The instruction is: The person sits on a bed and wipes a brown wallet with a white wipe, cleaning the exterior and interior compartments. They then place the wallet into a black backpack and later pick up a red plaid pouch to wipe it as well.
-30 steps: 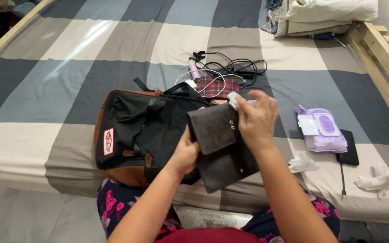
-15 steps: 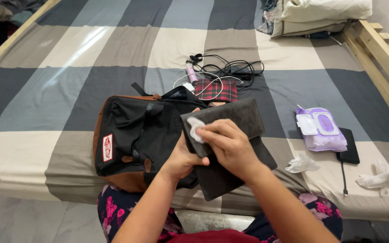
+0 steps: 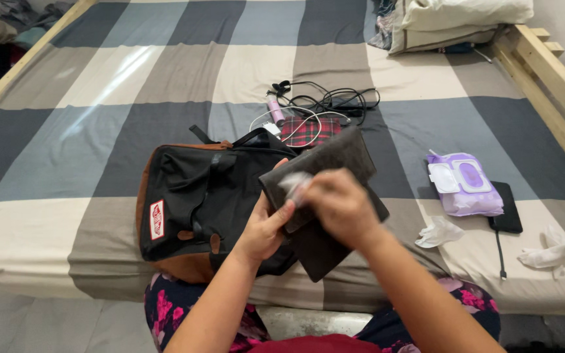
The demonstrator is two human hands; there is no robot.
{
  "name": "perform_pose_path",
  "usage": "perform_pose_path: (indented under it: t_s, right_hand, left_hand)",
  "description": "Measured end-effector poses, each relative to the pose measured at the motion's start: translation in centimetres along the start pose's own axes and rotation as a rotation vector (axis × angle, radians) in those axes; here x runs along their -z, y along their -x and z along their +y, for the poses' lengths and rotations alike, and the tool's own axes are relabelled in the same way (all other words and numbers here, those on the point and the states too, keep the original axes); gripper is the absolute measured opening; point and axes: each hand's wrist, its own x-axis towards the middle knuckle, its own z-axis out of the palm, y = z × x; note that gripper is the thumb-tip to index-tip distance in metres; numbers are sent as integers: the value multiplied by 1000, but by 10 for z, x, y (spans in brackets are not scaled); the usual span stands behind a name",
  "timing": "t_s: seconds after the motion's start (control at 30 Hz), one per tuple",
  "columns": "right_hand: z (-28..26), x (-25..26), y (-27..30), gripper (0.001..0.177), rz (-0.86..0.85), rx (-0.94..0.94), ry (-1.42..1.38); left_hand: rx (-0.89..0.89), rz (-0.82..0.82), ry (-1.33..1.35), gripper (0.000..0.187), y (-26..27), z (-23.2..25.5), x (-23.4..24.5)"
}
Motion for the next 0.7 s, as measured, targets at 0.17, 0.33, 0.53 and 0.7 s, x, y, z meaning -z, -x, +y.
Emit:
perform_pose_path:
  t_s: [0.17,0.33,0.53,0.7]
  right_hand:
    - [5,1,-19,22,128,-271,213]
    - [-14,-21,-23,23,-20,-47,-34]
    - [13,-25,-22,26,-92,20,-135]
    - [33,-23,-21,17,-195,-179,57]
  left_hand:
    - [41,28,-44,72,0,-20,7]
    - [22,33,-10,75,-5,-38,30]
    - [70,110,-136,75,-3,-48,41]
    - [135,162,-49,69,-5,-43,32]
